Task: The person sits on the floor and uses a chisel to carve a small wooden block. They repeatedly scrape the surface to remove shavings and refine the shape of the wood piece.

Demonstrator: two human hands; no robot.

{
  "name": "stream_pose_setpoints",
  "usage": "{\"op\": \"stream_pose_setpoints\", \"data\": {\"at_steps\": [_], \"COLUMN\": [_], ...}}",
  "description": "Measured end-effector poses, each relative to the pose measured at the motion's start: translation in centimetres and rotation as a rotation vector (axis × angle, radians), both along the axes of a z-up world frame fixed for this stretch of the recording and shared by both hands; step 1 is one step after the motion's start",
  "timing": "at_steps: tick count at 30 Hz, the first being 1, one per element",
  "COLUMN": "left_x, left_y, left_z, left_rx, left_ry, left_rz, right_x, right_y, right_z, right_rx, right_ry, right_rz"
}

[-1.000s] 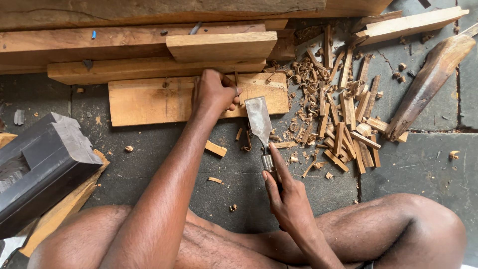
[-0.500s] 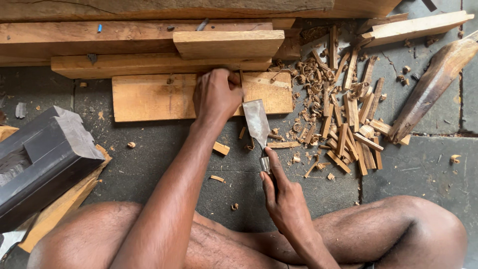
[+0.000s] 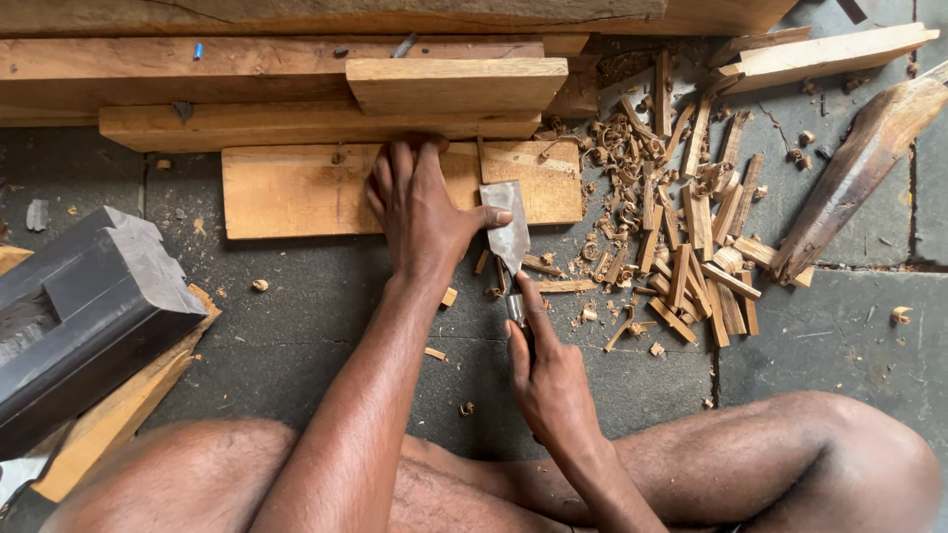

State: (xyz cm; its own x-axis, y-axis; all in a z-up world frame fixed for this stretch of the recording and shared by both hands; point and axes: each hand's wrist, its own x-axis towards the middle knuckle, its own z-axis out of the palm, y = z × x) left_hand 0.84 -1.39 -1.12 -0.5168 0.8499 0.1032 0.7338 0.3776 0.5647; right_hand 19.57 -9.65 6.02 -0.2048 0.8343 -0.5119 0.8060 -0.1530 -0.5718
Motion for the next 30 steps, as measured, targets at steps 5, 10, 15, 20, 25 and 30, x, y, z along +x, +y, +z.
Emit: {"op": "stream_pose_setpoints", "data": {"at_steps": [5, 10, 15, 20, 25, 30], "left_x": [0.0, -0.3, -0.3, -0.9, 0.3, 1.7], "left_y": [0.3, 1.9, 1.5, 2.6, 3.4, 4.1], "left_z": [0.3, 0.4, 0.0, 0.2, -0.3, 0.5], "left_rx": [0.039, 0.084, 0.201, 0.053, -0.027, -0.007], "left_ry": [-0.122, -0.125, -0.075, -0.150, -0.290, -0.428], "left_rz": [0.043, 0.137, 0.133, 0.066, 0.045, -0.036], "right_x": [-1.2, -3.6, -4.1, -2.8, 1.9, 4.0], "right_y": [1.1, 3.0, 2.6, 1.9, 1.4, 0.6], "right_z": [0.3, -0.3, -1.1, -0.4, 0.0, -1.2], "right_rx": [0.102, 0.131, 0.246, -0.053, 0.077, 0.220], "right_ry": [0.070, 0.079, 0.140, 0.274, 0.182, 0.193], "right_rz": [0.023, 0.018, 0.008, -0.265, -0.235, -0.057]}}
